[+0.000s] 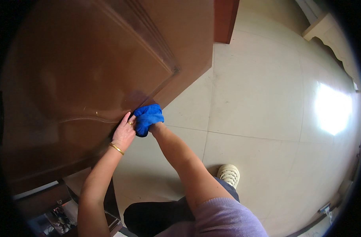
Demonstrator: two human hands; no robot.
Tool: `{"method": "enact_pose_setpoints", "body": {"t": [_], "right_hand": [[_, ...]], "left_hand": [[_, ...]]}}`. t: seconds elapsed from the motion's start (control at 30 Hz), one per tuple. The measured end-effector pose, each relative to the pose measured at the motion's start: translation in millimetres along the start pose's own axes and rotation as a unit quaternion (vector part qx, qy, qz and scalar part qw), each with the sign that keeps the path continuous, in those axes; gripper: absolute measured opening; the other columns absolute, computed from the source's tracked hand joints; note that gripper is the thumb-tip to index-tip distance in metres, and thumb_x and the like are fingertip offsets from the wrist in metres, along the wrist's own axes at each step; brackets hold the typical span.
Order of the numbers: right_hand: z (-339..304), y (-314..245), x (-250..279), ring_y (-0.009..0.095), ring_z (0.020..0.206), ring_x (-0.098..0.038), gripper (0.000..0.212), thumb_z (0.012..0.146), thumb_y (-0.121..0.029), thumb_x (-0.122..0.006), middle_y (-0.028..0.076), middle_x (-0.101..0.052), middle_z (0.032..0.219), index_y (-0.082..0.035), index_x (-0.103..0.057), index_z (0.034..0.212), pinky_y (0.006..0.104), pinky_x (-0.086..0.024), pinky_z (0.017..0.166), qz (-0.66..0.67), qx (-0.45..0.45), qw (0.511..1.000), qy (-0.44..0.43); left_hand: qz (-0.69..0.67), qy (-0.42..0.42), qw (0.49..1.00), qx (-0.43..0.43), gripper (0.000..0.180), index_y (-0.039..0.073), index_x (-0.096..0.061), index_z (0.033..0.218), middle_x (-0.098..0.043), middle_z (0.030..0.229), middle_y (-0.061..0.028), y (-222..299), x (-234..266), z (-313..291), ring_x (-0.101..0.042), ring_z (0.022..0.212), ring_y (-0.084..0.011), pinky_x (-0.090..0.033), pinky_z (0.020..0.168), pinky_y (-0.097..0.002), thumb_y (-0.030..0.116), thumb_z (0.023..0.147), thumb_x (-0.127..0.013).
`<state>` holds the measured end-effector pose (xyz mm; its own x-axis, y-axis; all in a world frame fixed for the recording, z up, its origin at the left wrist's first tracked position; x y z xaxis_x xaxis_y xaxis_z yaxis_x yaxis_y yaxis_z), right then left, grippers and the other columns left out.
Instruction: The person cleans a bedroom by wiping a laptop, a bed headboard, and a wardrobe with a blue cloth. They dip the cloth into a bucket of water to wet it before wiping the surfaces.
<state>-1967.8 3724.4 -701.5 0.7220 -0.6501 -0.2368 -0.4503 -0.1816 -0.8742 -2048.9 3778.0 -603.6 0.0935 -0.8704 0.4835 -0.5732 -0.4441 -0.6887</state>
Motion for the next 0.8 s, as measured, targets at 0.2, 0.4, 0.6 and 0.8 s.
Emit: {"method": "enact_pose_setpoints", "body": {"t": [0.2,0.4,0.6,0.8], "right_hand": [[46.0,-21.7,158.2,0.011,0.072,-0.053,0.010,0.066,-0.022,-0.059,-0.002,-0.059,0.075,-0.019,-0.062,0.076,0.0266,-0.042,0.061,-0.172,0.132,0.937,0.274],[47.2,-47.8,276.5,0.012,0.075,-0.052,0.012,0.069,-0.023,-0.056,-0.001,-0.059,0.079,-0.018,-0.061,0.079,0.0281,-0.042,0.064,-0.210,0.116,0.871,0.428],[45.7,-26.9,216.3,0.014,0.078,-0.052,0.015,0.072,-0.025,-0.053,0.000,-0.058,0.083,-0.017,-0.061,0.082,0.0296,-0.041,0.068,-0.033,0.104,0.911,0.397],[23.3,-12.3,84.4,0.015,0.081,-0.052,0.018,0.074,-0.027,-0.051,0.000,-0.058,0.088,-0.017,-0.060,0.085,0.0311,-0.041,0.071,0.215,0.058,0.946,0.236]], "left_hand": [[-0.037,0.005,0.999,-0.007,0.036,0.013,-0.056,0.115,-0.046,0.127,0.0009,-7.4,51.9,81.6,-0.028,0.127,-0.0193,-0.005,0.107,-0.0498,0.026,0.087,-0.037],[-0.037,0.108,0.990,0.081,0.037,0.011,-0.056,0.115,-0.046,0.127,-0.0006,-50.3,104.7,137.5,-0.031,0.124,-0.0192,-0.003,0.105,-0.0524,0.023,0.085,-0.040],[-0.065,0.032,0.995,0.071,0.038,0.010,-0.053,0.118,-0.045,0.129,-0.0006,-42.3,95.1,102.6,-0.028,0.128,-0.0185,-0.001,0.104,-0.0545,0.022,0.084,-0.041],[-0.162,0.061,0.977,0.127,0.048,0.011,-0.040,0.129,-0.043,0.131,-0.0031,-3.1,33.0,21.7,-0.031,0.126,-0.0201,-0.007,0.105,-0.0523,0.020,0.082,-0.042]]}}
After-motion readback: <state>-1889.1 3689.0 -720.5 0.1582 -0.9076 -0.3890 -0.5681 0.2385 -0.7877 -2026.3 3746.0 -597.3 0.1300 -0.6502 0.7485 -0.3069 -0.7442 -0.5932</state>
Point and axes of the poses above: each hand's wrist, its own z-axis towards the middle knuckle, its own x-axis out of the back of the hand, y = z × x, the point moved 3 cm from there along z, towards the middle knuckle
